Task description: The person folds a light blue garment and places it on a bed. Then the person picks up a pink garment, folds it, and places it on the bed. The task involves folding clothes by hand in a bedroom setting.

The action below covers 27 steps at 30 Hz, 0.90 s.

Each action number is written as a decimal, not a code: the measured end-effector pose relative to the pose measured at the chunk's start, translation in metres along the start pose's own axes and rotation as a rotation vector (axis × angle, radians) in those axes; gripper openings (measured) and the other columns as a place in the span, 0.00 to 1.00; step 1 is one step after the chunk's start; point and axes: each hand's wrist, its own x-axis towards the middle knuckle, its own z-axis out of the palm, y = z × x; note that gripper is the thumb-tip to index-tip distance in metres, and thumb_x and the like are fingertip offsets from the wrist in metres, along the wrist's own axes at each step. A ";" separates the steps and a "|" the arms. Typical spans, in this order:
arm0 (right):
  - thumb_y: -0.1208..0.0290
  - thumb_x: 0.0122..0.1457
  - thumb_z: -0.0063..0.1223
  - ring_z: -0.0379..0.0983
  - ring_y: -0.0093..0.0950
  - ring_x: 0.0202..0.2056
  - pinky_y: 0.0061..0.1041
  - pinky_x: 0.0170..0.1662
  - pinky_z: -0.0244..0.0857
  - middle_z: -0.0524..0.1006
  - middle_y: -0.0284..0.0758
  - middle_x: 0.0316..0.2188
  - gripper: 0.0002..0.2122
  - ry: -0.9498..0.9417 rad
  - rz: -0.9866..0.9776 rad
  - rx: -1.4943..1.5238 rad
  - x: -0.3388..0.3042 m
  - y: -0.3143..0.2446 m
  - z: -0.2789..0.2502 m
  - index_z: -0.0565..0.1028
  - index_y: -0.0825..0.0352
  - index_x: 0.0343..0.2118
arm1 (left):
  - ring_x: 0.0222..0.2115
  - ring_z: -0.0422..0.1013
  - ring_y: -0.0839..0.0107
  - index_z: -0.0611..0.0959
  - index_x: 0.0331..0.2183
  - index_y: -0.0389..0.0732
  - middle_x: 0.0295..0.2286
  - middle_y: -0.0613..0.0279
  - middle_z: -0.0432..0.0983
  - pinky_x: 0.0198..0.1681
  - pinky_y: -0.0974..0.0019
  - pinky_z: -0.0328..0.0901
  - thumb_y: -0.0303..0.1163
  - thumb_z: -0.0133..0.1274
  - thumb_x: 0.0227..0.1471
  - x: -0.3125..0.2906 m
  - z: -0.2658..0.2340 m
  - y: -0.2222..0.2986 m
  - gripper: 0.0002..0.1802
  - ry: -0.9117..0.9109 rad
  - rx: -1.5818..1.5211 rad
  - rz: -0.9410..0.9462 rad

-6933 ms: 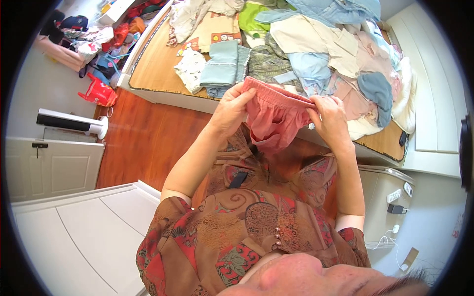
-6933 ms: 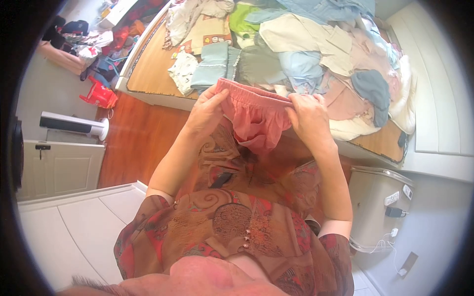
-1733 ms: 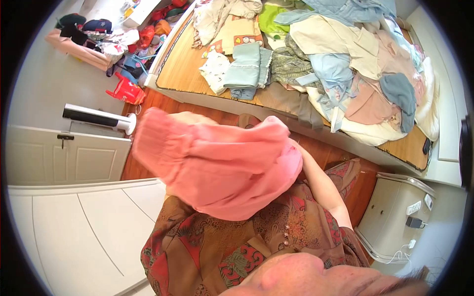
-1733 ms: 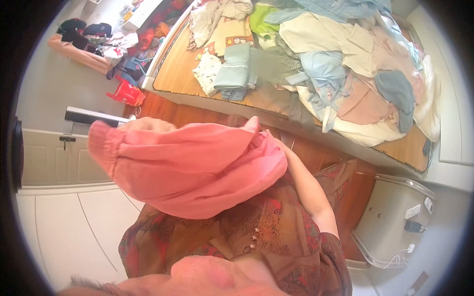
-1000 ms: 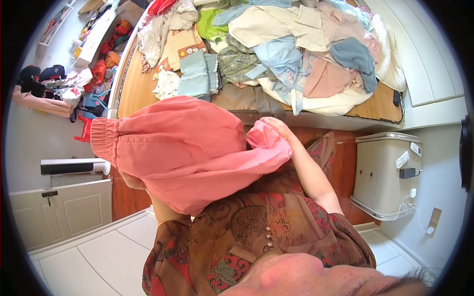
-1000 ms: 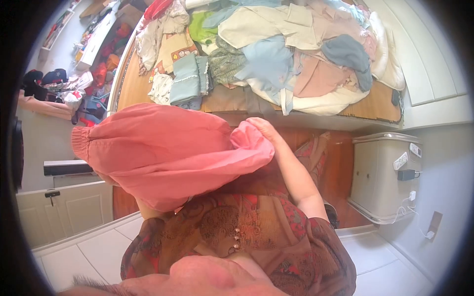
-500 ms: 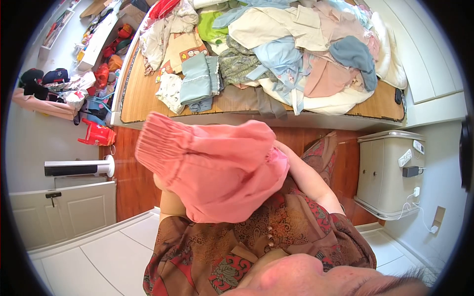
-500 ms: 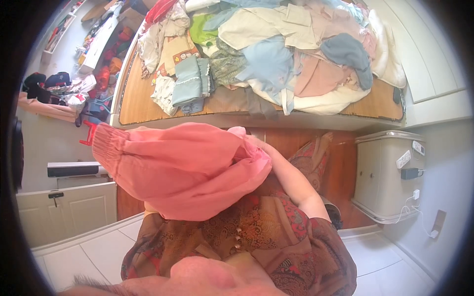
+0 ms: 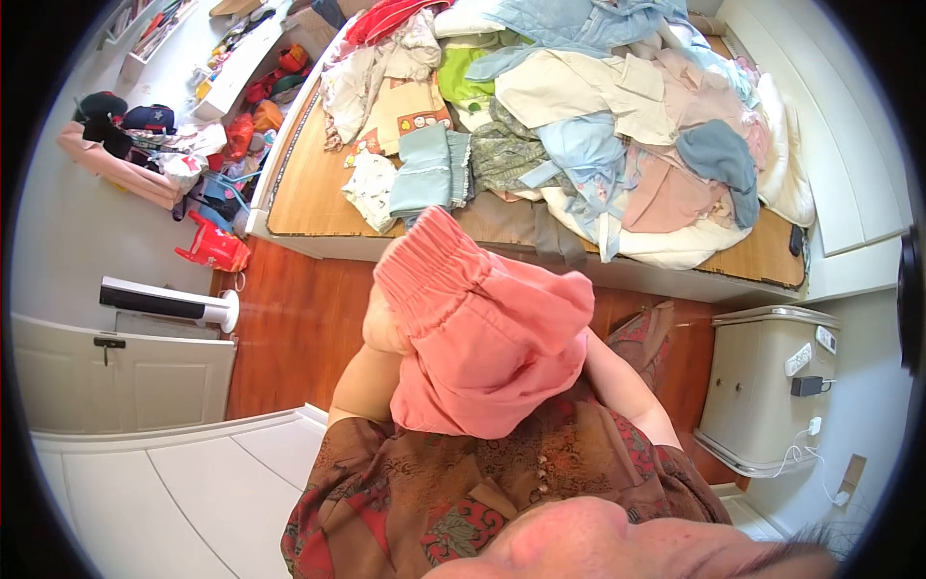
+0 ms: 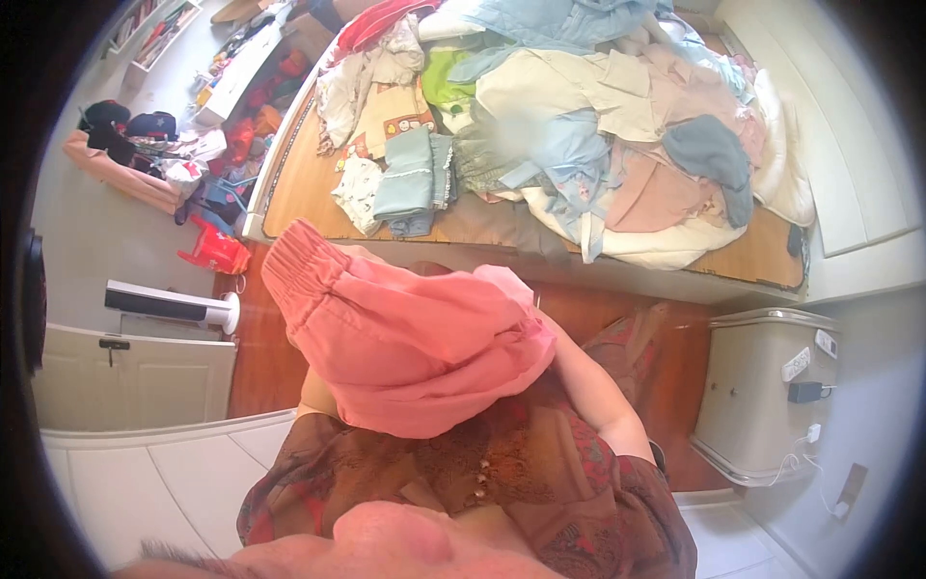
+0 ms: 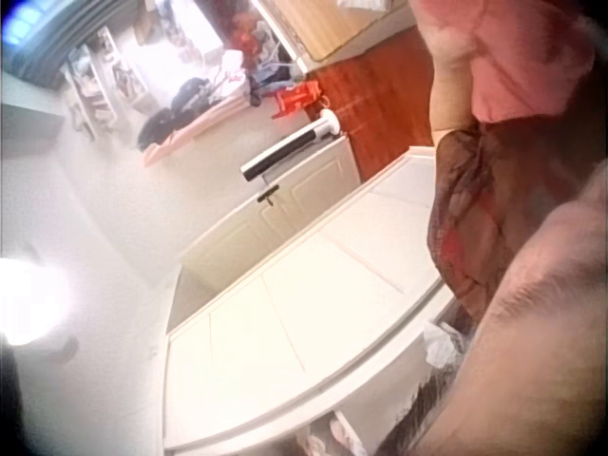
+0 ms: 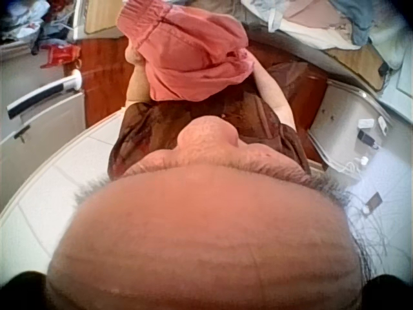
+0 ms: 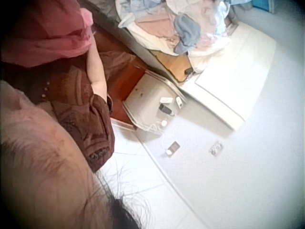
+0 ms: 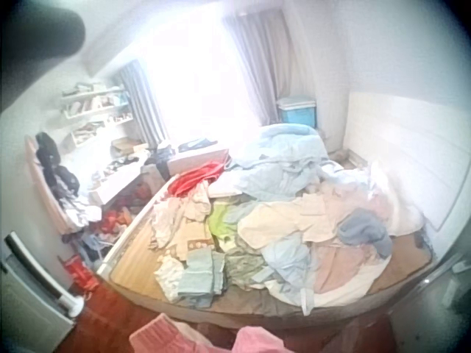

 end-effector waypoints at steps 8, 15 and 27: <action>0.72 0.66 0.51 0.77 0.22 0.42 0.22 0.45 0.72 0.80 0.34 0.42 0.11 0.547 -0.632 0.697 0.046 -0.155 -0.137 0.77 0.72 0.48 | 0.24 0.76 0.54 0.80 0.21 0.37 0.25 0.53 0.78 0.29 0.61 0.69 0.27 0.69 0.36 0.067 0.070 0.081 0.12 -0.720 0.607 0.406; 0.74 0.64 0.52 0.78 0.23 0.38 0.25 0.43 0.75 0.80 0.34 0.37 0.12 0.769 -0.802 0.667 -0.042 -0.221 -0.180 0.75 0.70 0.49 | 0.33 0.77 0.55 0.83 0.35 0.39 0.34 0.58 0.81 0.37 0.57 0.71 0.30 0.63 0.44 0.021 0.065 -0.024 0.12 -0.856 1.019 0.172; 0.76 0.46 0.57 0.72 0.29 0.25 0.27 0.32 0.67 0.75 0.39 0.22 0.07 0.571 -0.645 -0.423 -0.111 -0.291 -0.061 0.76 0.67 0.30 | 0.28 0.78 0.68 0.84 0.39 0.37 0.32 0.57 0.80 0.30 0.68 0.71 0.25 0.59 0.53 0.052 0.060 0.005 0.09 -0.192 0.848 0.087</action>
